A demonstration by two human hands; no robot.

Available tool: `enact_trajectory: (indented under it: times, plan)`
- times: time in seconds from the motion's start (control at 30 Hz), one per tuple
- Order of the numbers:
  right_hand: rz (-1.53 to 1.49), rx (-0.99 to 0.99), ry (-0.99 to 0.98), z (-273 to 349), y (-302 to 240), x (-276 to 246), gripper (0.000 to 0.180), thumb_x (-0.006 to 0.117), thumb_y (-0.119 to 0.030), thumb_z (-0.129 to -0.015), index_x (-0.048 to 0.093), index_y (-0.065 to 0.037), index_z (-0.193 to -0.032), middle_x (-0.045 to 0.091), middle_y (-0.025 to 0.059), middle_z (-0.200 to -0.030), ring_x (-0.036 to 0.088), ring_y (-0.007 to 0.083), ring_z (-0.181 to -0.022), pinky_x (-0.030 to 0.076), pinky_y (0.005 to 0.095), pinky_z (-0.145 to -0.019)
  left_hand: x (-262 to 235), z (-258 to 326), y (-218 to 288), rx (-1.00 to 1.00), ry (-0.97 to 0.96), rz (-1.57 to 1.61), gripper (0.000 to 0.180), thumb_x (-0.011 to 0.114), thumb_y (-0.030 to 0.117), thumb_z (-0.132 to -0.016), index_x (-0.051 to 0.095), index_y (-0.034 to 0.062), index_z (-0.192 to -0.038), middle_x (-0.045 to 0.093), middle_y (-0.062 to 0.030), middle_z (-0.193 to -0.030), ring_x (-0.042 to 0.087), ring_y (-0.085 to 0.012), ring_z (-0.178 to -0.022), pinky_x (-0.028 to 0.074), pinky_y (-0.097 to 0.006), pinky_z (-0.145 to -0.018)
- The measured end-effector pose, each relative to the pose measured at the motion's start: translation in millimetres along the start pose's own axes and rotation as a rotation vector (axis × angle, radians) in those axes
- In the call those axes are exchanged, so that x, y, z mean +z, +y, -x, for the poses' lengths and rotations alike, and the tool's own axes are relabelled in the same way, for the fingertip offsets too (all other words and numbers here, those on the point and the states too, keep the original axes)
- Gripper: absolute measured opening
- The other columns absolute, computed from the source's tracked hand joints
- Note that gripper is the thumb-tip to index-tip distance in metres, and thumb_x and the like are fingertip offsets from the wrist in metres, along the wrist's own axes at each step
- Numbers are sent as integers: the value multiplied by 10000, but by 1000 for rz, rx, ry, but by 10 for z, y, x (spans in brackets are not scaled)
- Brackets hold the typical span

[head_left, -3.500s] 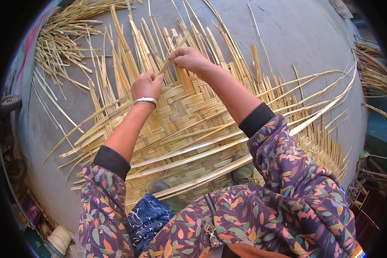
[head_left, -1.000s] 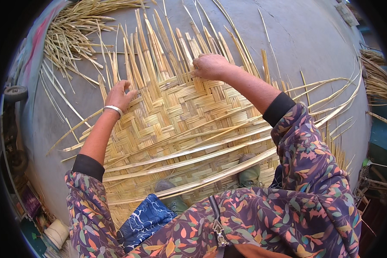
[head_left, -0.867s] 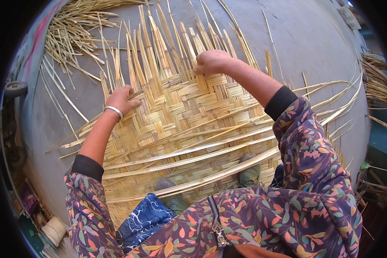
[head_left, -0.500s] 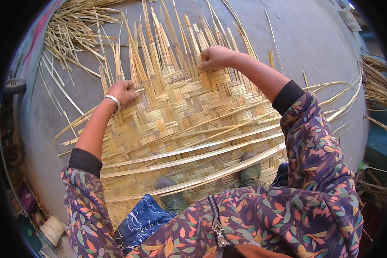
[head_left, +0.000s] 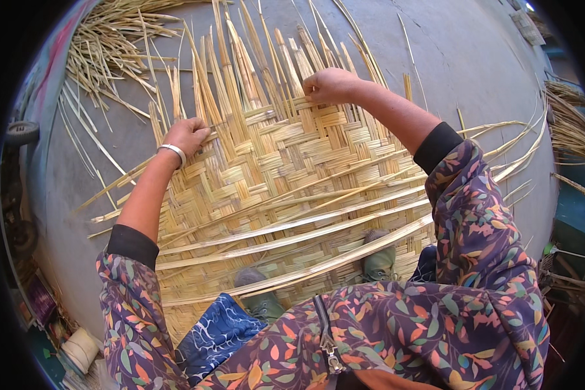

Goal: The person weaves a basket using dried palm leaves. They interlace the leaves by hand, creating a tight pattern on the floor.

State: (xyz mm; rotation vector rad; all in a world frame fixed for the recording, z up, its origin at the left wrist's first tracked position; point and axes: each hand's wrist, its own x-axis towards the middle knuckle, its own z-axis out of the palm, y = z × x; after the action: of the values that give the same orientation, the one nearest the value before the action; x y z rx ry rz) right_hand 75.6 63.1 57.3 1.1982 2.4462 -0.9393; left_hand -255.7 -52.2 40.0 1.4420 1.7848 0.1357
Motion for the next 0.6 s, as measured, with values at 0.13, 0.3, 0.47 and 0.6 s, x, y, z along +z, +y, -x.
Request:
enact_trajectory:
  times: [0.13,0.3,0.47,0.6]
  plan:
    - [81,17,28,0,-89,11,91,578,-204,-794,604,-119,-813,643,75,-805,610,264,-793,472,387,-684,13,11,-56,38,67,-37,168,597,162,-838,589,1,-791,546,7,-649,496,-92,-583,435,-266,-559]
    - [48,23,129,-61,-77,-28,86,555,-179,-788,595,-112,-825,638,87,-824,602,283,-795,469,392,-684,-3,-46,-94,-20,-7,155,172,594,170,-842,600,14,-770,556,-7,-635,515,-103,-559,440,-261,-540]
    - [10,-45,-7,-137,-10,8,213,563,-261,-858,582,-53,-816,621,109,-745,603,245,-725,467,366,-660,-82,-45,-72,-70,-140,203,182,597,167,-846,593,23,-734,544,1,-620,516,-99,-534,445,-249,-519]
    - [-79,107,-187,-192,-52,-12,280,626,-337,-816,621,-59,-847,649,96,-766,630,231,-711,492,340,-647,-159,-31,-36,-94,-187,199,186,616,181,-835,598,25,-737,550,-2,-612,517,-99,-532,454,-247,-526]
